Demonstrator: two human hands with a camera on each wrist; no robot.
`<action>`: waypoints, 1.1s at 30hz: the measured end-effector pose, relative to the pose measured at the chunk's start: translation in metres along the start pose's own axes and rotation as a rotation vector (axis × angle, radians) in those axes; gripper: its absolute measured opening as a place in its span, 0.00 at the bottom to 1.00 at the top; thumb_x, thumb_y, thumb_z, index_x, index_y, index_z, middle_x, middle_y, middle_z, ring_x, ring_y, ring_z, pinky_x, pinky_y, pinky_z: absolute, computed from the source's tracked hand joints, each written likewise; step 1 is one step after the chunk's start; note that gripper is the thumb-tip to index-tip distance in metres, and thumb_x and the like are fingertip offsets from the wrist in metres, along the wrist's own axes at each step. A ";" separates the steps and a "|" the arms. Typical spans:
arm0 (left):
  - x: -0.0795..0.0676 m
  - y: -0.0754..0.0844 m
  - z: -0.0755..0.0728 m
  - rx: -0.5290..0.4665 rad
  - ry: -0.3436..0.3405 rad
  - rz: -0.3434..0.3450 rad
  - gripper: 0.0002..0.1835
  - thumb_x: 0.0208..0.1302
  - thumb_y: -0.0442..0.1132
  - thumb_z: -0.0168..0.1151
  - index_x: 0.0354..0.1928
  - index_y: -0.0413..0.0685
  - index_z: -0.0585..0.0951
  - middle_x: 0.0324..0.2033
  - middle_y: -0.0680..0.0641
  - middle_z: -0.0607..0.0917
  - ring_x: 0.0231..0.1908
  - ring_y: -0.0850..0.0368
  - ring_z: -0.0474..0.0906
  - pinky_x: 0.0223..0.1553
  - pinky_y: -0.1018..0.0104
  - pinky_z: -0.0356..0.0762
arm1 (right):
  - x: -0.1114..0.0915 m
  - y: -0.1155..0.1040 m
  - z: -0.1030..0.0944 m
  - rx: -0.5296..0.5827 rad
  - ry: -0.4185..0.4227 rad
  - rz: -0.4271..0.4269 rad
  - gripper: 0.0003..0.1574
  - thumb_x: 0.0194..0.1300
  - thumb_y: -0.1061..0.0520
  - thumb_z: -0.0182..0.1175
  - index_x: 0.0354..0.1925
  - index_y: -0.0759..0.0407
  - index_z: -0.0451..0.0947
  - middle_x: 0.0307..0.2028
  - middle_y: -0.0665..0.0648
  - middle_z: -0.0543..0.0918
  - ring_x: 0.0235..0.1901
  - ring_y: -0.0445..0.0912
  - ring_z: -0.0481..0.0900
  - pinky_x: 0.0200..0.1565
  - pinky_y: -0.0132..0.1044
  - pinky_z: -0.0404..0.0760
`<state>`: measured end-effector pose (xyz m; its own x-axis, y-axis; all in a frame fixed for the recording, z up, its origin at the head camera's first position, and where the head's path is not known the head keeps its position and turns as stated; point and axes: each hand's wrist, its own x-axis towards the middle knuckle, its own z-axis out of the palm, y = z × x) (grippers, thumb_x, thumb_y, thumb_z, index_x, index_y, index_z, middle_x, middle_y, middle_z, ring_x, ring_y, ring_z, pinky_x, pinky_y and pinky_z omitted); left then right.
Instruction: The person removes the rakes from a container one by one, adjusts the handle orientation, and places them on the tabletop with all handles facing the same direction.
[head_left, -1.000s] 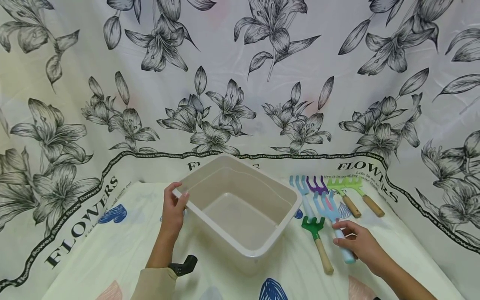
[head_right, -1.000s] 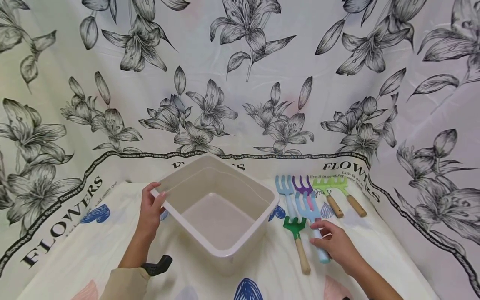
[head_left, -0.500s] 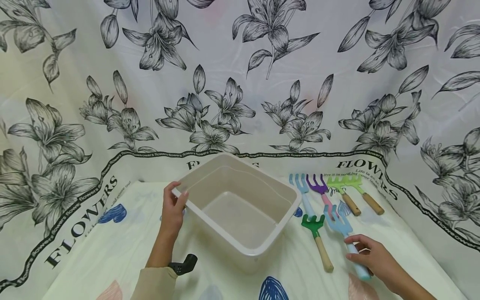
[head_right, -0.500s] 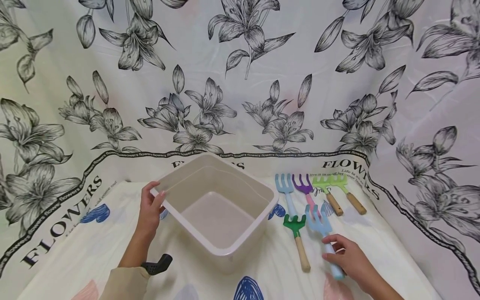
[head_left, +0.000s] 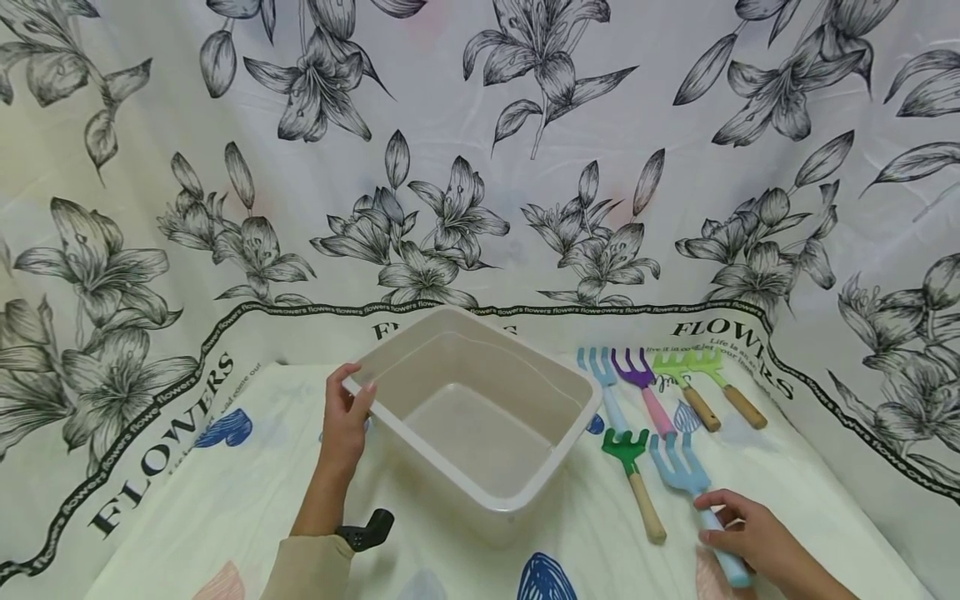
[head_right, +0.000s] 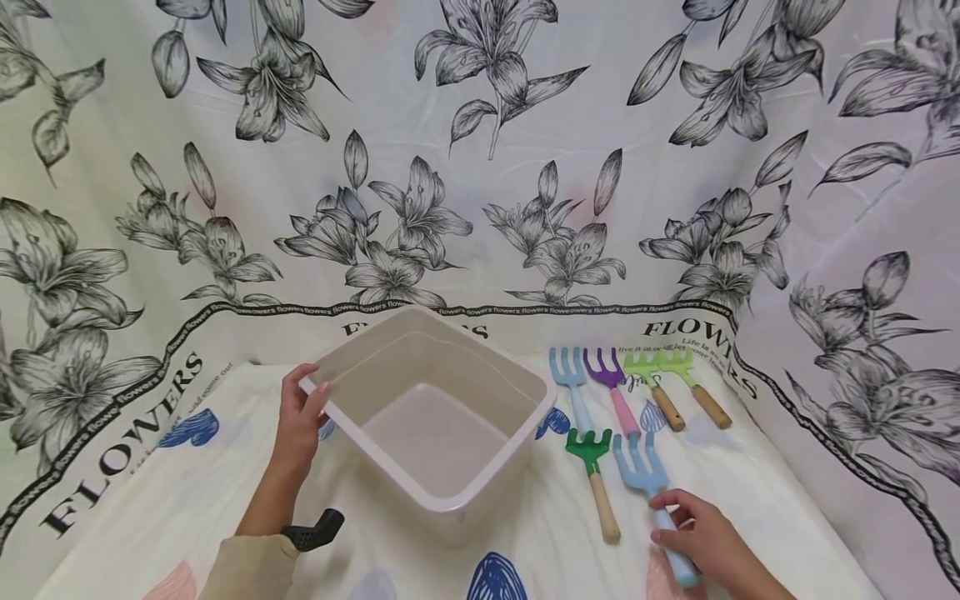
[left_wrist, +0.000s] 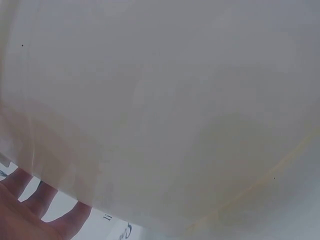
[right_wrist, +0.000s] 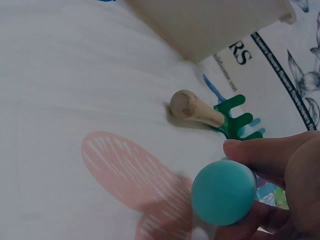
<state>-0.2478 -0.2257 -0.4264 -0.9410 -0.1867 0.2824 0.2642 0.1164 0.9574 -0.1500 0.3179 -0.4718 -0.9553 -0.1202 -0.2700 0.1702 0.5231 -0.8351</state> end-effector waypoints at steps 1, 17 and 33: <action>0.000 0.000 0.000 -0.002 -0.003 -0.002 0.26 0.76 0.42 0.47 0.70 0.51 0.53 0.64 0.40 0.65 0.56 0.42 0.69 0.46 0.79 0.71 | 0.001 0.001 0.001 -0.002 -0.002 0.006 0.27 0.61 0.58 0.68 0.54 0.68 0.71 0.35 0.57 0.73 0.33 0.50 0.74 0.31 0.40 0.76; -0.001 -0.001 0.004 -0.004 0.001 -0.004 0.25 0.76 0.44 0.47 0.69 0.53 0.55 0.60 0.38 0.67 0.54 0.42 0.70 0.46 0.76 0.71 | 0.008 -0.001 0.000 -0.235 0.066 0.073 0.29 0.49 0.61 0.74 0.44 0.58 0.67 0.30 0.55 0.73 0.27 0.49 0.70 0.25 0.39 0.71; -0.013 -0.008 -0.008 0.235 0.028 0.071 0.30 0.77 0.54 0.40 0.75 0.74 0.46 0.61 0.40 0.71 0.58 0.46 0.69 0.59 0.44 0.61 | 0.019 -0.011 -0.013 -0.381 0.052 -0.015 0.27 0.54 0.54 0.72 0.46 0.61 0.70 0.33 0.56 0.74 0.31 0.48 0.72 0.31 0.42 0.72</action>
<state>-0.2356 -0.2318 -0.4368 -0.9147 -0.1967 0.3529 0.2697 0.3533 0.8958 -0.1732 0.3207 -0.4613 -0.9698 -0.0923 -0.2259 0.0633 0.7990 -0.5980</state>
